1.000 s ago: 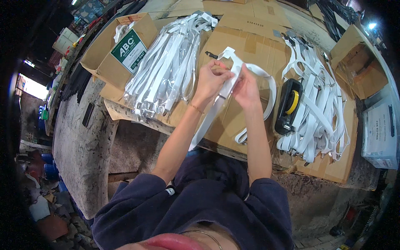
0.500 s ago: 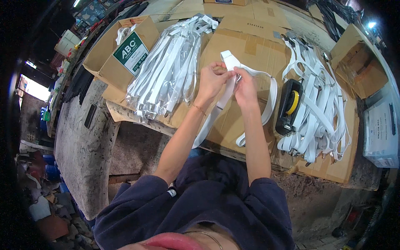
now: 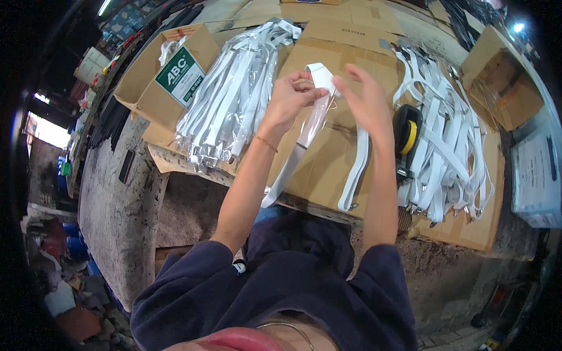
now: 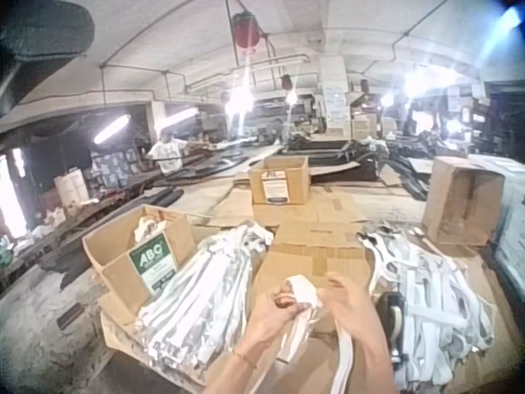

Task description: Assembling white elastic straps with metal clips and sliding them into plastic packaging.

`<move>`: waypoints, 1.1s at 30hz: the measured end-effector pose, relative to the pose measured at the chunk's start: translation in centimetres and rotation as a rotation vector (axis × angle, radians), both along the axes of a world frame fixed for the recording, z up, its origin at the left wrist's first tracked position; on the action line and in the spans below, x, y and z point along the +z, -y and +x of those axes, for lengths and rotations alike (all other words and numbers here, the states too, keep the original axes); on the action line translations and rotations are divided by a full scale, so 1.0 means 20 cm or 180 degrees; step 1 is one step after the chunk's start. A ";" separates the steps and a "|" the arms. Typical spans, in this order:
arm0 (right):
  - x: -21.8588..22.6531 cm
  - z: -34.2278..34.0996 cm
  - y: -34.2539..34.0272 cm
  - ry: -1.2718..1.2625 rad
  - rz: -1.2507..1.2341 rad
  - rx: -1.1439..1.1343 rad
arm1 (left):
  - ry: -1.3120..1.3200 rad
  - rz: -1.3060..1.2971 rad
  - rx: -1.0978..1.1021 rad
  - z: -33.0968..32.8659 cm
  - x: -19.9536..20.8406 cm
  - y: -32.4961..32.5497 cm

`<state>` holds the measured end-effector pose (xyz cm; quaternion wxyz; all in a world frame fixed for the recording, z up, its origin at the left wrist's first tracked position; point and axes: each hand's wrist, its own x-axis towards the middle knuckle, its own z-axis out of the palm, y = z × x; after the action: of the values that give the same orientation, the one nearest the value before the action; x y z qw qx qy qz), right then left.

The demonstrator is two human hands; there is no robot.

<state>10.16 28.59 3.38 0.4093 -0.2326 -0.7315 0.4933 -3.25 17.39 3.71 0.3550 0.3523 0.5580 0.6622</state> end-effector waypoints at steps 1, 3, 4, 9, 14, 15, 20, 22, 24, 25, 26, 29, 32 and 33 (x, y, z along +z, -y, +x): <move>0.02 -0.05 -0.06 0.0114 0.0051 0.0524 | 0.0055 0.0119 -0.0028 -0.01 0.03 0.00; 0.02 -0.04 -0.06 0.0210 -0.0063 0.0680 | -0.0233 0.0135 0.0020 -0.01 -0.01 -0.01; 0.02 -0.04 -0.07 0.0327 -0.0190 0.0859 | -0.0521 0.0067 0.0206 0.00 -0.03 -0.02; -0.01 -0.05 -0.07 0.0008 -0.0554 0.0839 | -0.1167 -0.0790 0.0193 -0.03 -0.10 0.00; -0.01 -0.03 -0.07 0.0186 -0.0742 0.0896 | -0.0900 -0.0868 -0.0230 -0.02 -0.16 0.03; -0.01 -0.03 -0.08 0.0332 -0.0709 0.0849 | -0.0519 -0.0544 -0.0230 -0.01 -0.14 0.02; -0.01 0.00 -0.12 0.0578 -0.0719 0.0830 | 0.0078 -0.0298 -0.0252 0.03 -0.12 0.07; 0.03 0.02 -0.13 0.0617 -0.1084 0.1224 | -0.0386 -0.0380 -0.0168 0.04 -0.12 0.07; 0.05 0.03 -0.13 0.0688 -0.1029 0.1216 | -0.0191 -0.0444 -0.0062 0.04 -0.11 0.07; 0.06 0.03 -0.13 0.0755 -0.0971 0.1202 | -0.0192 -0.0445 -0.0065 0.04 -0.10 0.07; 0.07 0.03 -0.12 0.0754 -0.0973 0.1197 | -0.0184 -0.0480 -0.0044 0.05 -0.09 0.08; 0.09 0.01 -0.11 0.0854 -0.0812 0.1262 | -0.0008 -0.0549 -0.0087 0.03 -0.08 0.09; 0.11 0.00 -0.10 0.1001 -0.0665 0.1397 | 0.0279 -0.0553 -0.0243 0.04 -0.06 0.11; 0.11 0.00 -0.10 0.1029 -0.0645 0.1413 | 0.0389 -0.0513 -0.0343 0.04 -0.05 0.12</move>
<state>10.23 30.54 5.59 0.1442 -0.1822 -0.7672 0.5978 -2.45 15.06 2.75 0.4507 0.3111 0.5670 0.6154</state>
